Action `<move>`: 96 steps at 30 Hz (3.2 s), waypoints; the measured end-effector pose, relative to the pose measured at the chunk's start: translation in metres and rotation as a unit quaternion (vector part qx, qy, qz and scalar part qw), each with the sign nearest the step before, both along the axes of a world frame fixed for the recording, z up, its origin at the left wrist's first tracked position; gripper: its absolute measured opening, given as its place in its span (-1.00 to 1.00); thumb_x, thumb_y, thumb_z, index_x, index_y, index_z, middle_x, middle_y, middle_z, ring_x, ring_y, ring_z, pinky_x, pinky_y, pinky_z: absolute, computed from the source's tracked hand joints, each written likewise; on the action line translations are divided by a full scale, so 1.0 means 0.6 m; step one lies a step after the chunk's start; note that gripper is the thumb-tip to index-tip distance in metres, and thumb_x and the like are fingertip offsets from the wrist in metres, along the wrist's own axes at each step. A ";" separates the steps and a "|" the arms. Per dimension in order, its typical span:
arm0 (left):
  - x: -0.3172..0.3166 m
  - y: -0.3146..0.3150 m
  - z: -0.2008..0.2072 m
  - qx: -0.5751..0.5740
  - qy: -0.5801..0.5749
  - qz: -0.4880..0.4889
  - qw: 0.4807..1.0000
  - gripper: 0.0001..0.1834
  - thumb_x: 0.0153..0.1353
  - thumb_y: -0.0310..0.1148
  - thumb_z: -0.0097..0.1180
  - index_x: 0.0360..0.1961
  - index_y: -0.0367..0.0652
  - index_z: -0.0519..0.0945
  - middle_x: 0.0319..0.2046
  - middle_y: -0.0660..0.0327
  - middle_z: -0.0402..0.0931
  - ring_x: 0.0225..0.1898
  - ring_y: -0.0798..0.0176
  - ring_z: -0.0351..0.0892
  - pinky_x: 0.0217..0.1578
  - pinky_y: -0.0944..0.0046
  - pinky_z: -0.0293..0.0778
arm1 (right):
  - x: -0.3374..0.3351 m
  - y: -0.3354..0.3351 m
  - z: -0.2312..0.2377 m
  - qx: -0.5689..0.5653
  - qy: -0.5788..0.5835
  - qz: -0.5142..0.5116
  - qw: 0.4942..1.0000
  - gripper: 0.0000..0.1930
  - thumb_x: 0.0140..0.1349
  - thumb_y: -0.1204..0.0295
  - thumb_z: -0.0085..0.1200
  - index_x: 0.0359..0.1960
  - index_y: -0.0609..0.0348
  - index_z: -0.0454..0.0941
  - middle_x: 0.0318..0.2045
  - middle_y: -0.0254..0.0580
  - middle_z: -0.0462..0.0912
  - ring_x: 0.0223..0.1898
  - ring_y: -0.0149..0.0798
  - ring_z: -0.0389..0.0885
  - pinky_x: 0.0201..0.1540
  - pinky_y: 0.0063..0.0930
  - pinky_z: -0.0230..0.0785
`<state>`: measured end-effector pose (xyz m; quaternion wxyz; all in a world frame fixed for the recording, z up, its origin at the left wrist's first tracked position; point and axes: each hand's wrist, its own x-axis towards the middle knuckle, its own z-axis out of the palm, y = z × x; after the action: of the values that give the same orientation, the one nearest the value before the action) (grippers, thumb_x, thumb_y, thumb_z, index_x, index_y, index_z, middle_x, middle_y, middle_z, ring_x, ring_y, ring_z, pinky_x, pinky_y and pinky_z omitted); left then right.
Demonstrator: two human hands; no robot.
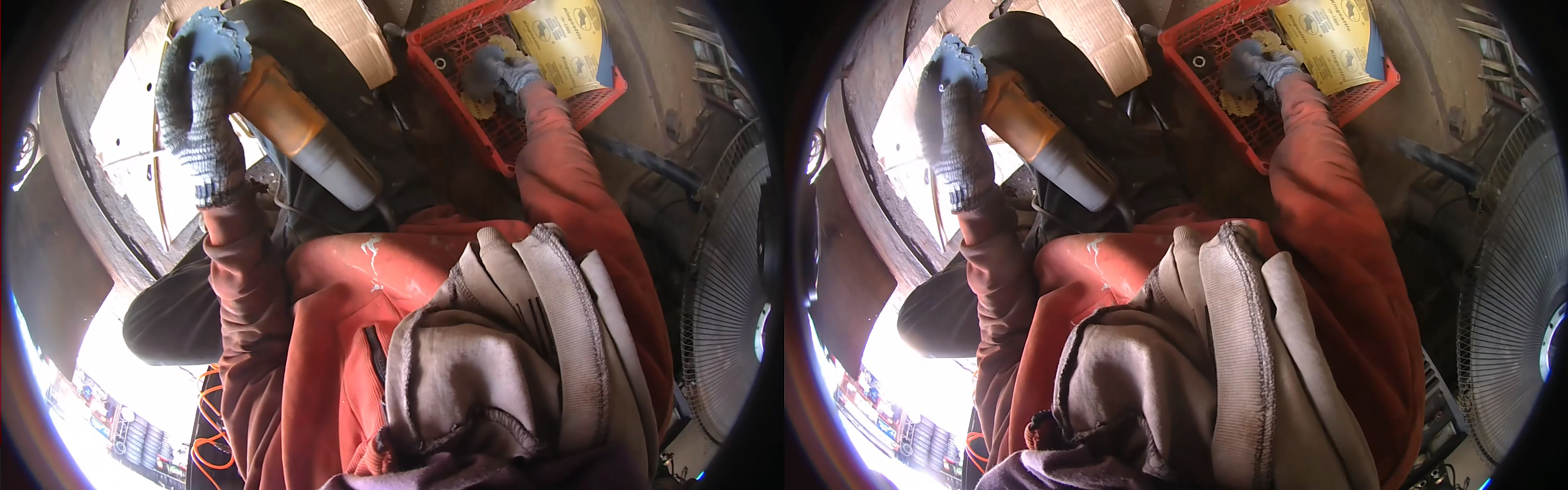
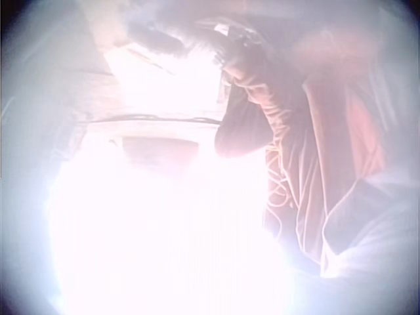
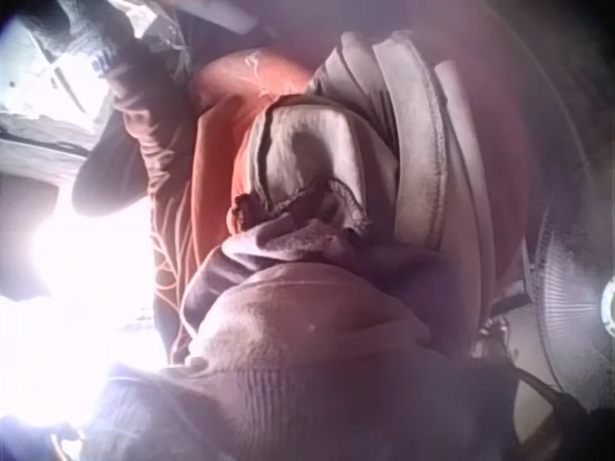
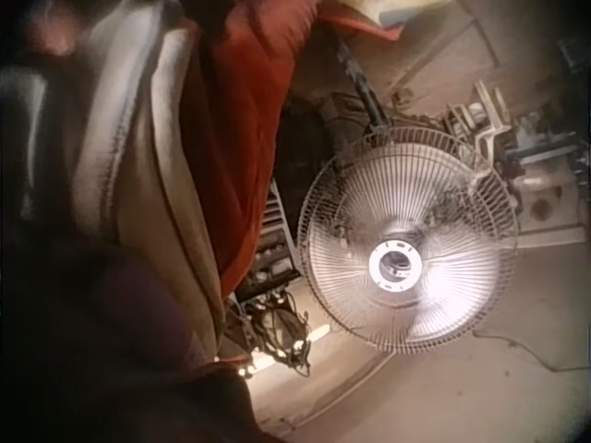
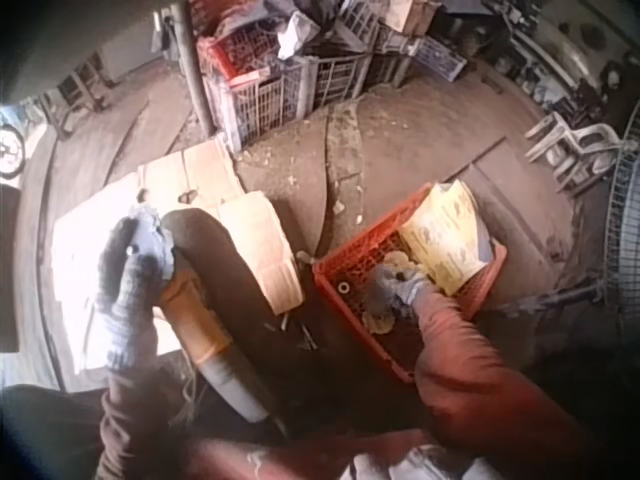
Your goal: The person sharpens a metal plate using a handheld grinder after picking up several plates from a red basket.
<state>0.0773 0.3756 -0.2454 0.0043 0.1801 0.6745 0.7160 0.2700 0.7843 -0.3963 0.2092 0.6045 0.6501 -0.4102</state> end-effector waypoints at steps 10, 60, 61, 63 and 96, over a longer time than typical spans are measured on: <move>0.008 0.002 0.012 -0.004 -0.025 0.000 1.000 -0.47 0.31 -0.27 0.10 0.23 -0.32 0.41 0.09 0.07 0.50 0.08 0.21 0.48 0.15 0.21 0.36 | 0.008 -0.016 0.012 0.136 -0.019 0.363 0.922 -0.51 0.09 0.23 0.25 0.06 0.12 0.52 -0.34 -0.14 0.68 -0.46 -0.22 0.63 -0.37 -0.31 0.49; 0.003 -0.018 0.042 0.228 -0.204 -0.016 0.952 -0.46 0.30 -0.57 0.08 0.30 -0.30 0.31 0.10 0.12 0.47 0.12 0.28 0.44 0.17 0.31 0.36 | -0.303 -0.462 0.421 0.274 0.376 0.423 0.778 -0.22 0.07 0.35 0.40 0.28 0.35 0.26 -0.09 0.05 0.62 -0.16 -0.27 0.61 -0.05 -0.37 0.50; 0.002 0.003 0.043 0.219 -0.172 0.000 0.961 -0.45 0.30 -0.59 0.06 0.32 -0.29 0.29 0.10 0.13 0.47 0.12 0.29 0.44 0.17 0.31 0.37 | -0.313 -0.432 0.389 0.096 0.536 0.359 0.759 -0.21 0.02 0.28 0.44 0.25 0.32 0.31 -0.12 0.06 0.63 -0.13 -0.24 0.61 -0.04 -0.35 0.50; 0.011 0.018 0.032 0.225 -0.139 0.009 0.964 -0.44 0.31 -0.61 0.03 0.34 -0.28 0.28 0.13 0.14 0.46 0.14 0.28 0.43 0.18 0.30 0.37 | -0.330 -0.399 0.308 0.196 0.518 0.362 0.750 -0.35 0.03 0.14 0.42 0.07 0.32 0.50 -0.15 0.00 0.65 -0.13 -0.30 0.62 -0.06 -0.40 0.51; -0.005 0.014 0.013 -0.013 -0.047 0.032 0.998 -0.52 0.39 -0.33 -0.05 0.28 -0.30 0.34 0.19 0.00 0.40 0.21 0.08 0.40 0.26 0.06 0.28 | 0.097 0.033 -0.002 0.215 -0.105 0.323 0.916 -0.47 0.16 0.00 0.19 0.05 0.10 0.58 0.00 0.01 0.63 0.06 0.09 0.58 0.15 -0.21 0.37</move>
<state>0.0745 0.3838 -0.2373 0.0158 0.1244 0.6880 0.7148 0.3283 0.8039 -0.3974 0.2621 0.4312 0.8570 -0.1049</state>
